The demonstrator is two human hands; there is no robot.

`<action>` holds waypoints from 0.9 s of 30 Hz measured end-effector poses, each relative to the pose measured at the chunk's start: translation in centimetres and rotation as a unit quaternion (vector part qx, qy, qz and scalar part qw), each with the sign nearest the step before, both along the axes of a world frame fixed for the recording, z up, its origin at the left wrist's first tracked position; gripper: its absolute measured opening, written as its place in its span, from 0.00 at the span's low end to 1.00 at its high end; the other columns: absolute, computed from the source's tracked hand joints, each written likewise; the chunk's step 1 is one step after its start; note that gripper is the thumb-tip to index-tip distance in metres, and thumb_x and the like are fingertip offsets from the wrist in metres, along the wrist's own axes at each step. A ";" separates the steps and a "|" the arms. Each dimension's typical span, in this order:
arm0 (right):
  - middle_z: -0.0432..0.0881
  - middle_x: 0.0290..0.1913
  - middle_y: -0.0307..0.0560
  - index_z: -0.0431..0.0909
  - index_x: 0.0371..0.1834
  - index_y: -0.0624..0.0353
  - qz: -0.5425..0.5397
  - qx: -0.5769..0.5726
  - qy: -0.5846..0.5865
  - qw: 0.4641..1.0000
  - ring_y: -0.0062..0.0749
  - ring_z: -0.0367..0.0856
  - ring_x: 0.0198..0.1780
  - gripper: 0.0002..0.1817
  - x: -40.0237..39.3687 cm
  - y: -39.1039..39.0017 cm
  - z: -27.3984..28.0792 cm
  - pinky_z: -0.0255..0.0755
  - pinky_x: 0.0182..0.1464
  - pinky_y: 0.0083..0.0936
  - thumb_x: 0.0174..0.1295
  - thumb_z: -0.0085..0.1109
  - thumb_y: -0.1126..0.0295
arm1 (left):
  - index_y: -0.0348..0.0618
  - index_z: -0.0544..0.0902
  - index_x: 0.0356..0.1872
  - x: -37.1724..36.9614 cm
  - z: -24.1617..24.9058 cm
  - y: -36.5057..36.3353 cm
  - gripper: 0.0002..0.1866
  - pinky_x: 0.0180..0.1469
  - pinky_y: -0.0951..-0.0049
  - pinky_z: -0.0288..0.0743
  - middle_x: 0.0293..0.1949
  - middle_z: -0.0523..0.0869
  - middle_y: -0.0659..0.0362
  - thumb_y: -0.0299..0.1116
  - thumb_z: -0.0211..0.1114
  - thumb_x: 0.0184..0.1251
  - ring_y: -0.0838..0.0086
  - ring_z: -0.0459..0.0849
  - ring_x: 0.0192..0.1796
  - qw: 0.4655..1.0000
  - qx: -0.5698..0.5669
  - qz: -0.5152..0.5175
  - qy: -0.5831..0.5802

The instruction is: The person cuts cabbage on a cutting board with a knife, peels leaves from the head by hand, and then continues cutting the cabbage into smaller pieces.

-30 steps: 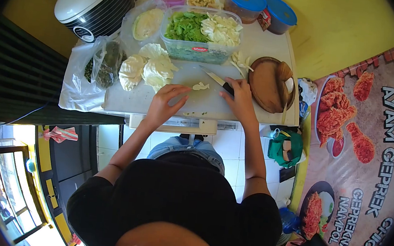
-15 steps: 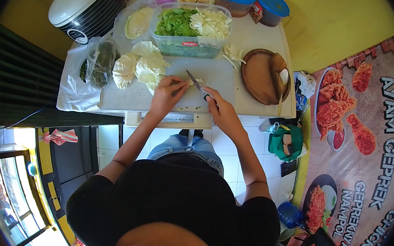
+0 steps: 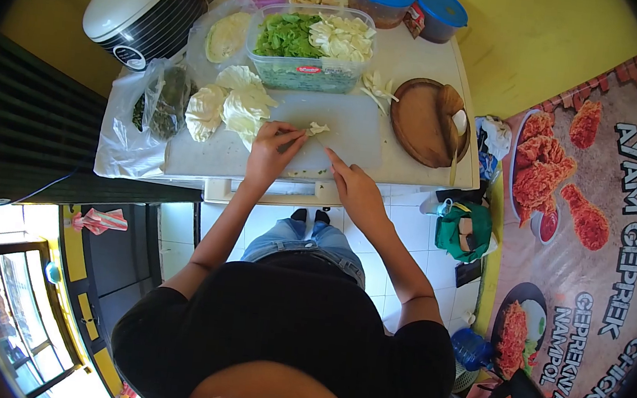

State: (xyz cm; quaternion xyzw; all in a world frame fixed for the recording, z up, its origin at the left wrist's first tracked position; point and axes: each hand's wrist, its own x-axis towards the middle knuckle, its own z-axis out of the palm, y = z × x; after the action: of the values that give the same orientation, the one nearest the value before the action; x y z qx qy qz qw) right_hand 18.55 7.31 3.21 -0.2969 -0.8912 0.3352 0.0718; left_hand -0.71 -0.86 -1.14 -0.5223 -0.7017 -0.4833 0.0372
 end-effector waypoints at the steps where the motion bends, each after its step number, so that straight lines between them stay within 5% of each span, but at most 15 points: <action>1: 0.78 0.31 0.60 0.65 0.71 0.41 -0.001 0.009 0.006 1.000 0.51 0.80 0.34 0.24 0.0 -0.3 -0.3 0.73 0.38 0.40 0.72 0.47 0.66 | 0.43 0.90 0.37 0.0 0.0 0.0 0.09 0.40 0.67 0.75 0.34 0.83 0.57 0.26 0.73 0.53 0.65 0.80 0.39 1.000 0.000 0.000 0.000; 9: 0.79 0.26 0.59 0.64 0.72 0.41 -0.013 0.031 0.012 0.999 0.55 0.79 0.29 0.26 -1.3 -0.9 -1.9 0.73 0.36 0.43 0.70 0.50 0.68 | 0.43 0.90 0.36 0.1 0.1 -0.1 0.08 0.42 0.67 0.76 0.36 0.83 0.58 0.28 0.73 0.53 0.65 0.79 0.40 1.000 -0.007 0.002 -0.010; 14: 0.84 0.41 0.60 0.67 0.70 0.46 -0.017 -0.137 0.141 0.980 0.40 0.85 0.40 0.23 -0.9 0.8 -3.1 0.74 0.45 0.31 0.72 0.49 0.68 | 0.43 0.90 0.36 0.1 0.4 -0.2 0.09 0.42 0.66 0.76 0.35 0.83 0.57 0.28 0.73 0.52 0.64 0.80 0.40 1.000 -0.008 0.012 -0.016; 21: 0.84 0.51 0.55 0.67 0.70 0.50 -0.066 -0.257 0.071 0.962 0.29 0.77 0.38 0.22 0.3 0.6 0.0 0.71 0.49 0.24 0.74 0.47 0.67 | 0.41 0.87 0.42 0.1 0.5 -0.2 0.15 0.45 0.67 0.76 0.39 0.84 0.55 0.28 0.74 0.52 0.64 0.81 0.42 1.000 -0.008 0.023 0.006; 23: 0.61 0.24 0.33 0.68 0.71 0.49 -0.008 -0.234 0.141 0.962 0.17 0.58 0.27 0.22 -0.2 0.0 -0.6 0.58 0.30 0.15 0.74 0.47 0.66 | 0.41 0.87 0.43 0.5 1.5 -0.3 0.16 0.46 0.67 0.76 0.42 0.84 0.54 0.28 0.75 0.52 0.64 0.81 0.43 0.998 0.008 0.038 -0.047; 27: 0.62 0.24 0.33 0.68 0.71 0.49 -0.019 -0.206 0.105 0.973 0.18 0.58 0.26 0.22 -0.4 0.8 -0.6 0.59 0.30 0.16 0.74 0.47 0.66 | 0.44 0.86 0.46 -0.5 3.7 -1.5 0.16 0.50 0.66 0.76 0.46 0.82 0.52 0.28 0.74 0.53 0.62 0.81 0.47 0.985 0.028 0.033 -0.168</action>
State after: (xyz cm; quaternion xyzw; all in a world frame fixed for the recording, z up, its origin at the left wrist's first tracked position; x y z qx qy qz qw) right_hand 18.16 8.12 2.61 -0.2855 -0.7847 0.5395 0.1084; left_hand -1.16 -2.40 2.56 -0.4090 -0.7013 -0.5817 -0.0505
